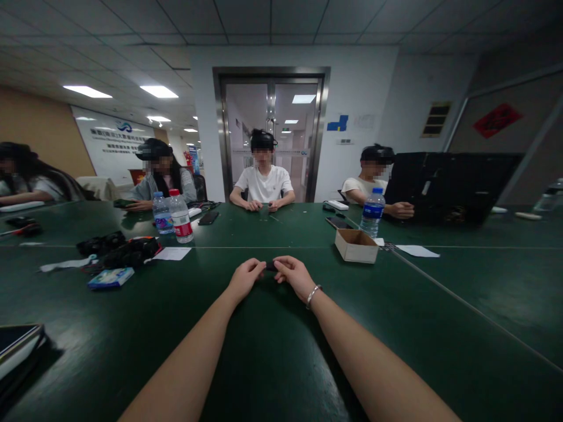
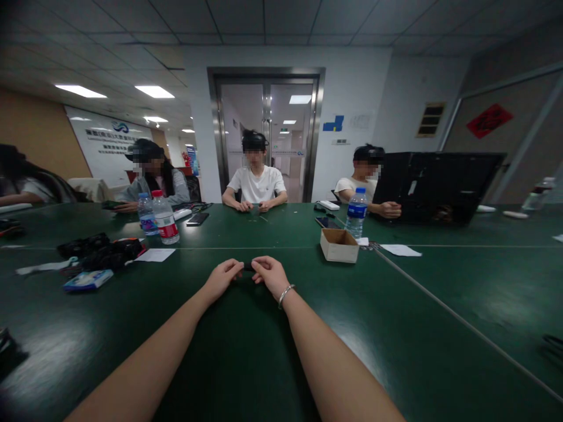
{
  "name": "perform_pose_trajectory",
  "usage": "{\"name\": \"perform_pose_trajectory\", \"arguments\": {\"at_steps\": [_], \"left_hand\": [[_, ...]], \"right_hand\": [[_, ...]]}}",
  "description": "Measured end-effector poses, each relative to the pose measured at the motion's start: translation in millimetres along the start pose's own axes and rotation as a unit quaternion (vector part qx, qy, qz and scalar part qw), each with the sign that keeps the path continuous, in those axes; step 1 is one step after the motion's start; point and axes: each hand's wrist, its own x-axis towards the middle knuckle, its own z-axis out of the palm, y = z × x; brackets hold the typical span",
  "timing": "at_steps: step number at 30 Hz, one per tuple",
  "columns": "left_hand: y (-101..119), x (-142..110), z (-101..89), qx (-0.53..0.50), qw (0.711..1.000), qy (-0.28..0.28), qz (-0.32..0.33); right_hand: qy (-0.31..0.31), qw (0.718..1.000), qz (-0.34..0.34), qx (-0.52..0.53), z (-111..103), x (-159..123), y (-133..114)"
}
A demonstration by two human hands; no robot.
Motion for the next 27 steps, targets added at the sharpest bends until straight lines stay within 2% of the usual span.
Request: {"name": "perform_pose_trajectory", "arguments": {"at_steps": [2,4,8,10,13,17,21,24,27], "left_hand": [[2.8,-1.9,-0.3,-0.031,0.999,-0.006,0.013],[4.4,-2.1,0.1,-0.044,0.999,0.007,-0.004],[1.6,0.3,0.9,0.014,0.999,0.016,-0.042],[-0.2,0.5,0.7,0.037,0.999,0.008,-0.021],[0.2,-0.9,-0.2,-0.003,1.0,0.014,0.013],[3.6,-2.7,0.1,-0.041,0.998,0.003,-0.038],[5.6,-2.5,1.7,-0.044,0.999,0.015,-0.017],[5.4,-1.4,1.9,-0.071,0.996,0.039,-0.042],[3.8,-0.4,1.7,-0.071,0.995,0.027,-0.058]], "right_hand": [[0.002,1.0,0.001,0.003,-0.2,0.0,0.1],[0.002,1.0,0.0,0.0,0.0,-0.1,-0.3],[-0.002,1.0,0.003,-0.014,0.6,-0.4,-1.0],[-0.001,1.0,0.004,-0.013,0.5,-0.4,-1.0],[0.005,1.0,0.002,-0.01,0.3,-0.4,-0.8],[0.0,1.0,0.0,-0.023,0.5,-0.9,-1.0],[-0.004,1.0,0.003,-0.029,0.3,-0.8,-0.7],[-0.007,1.0,0.003,-0.027,0.1,0.2,0.9],[-0.007,1.0,-0.003,-0.024,-0.1,1.6,3.5]]}}
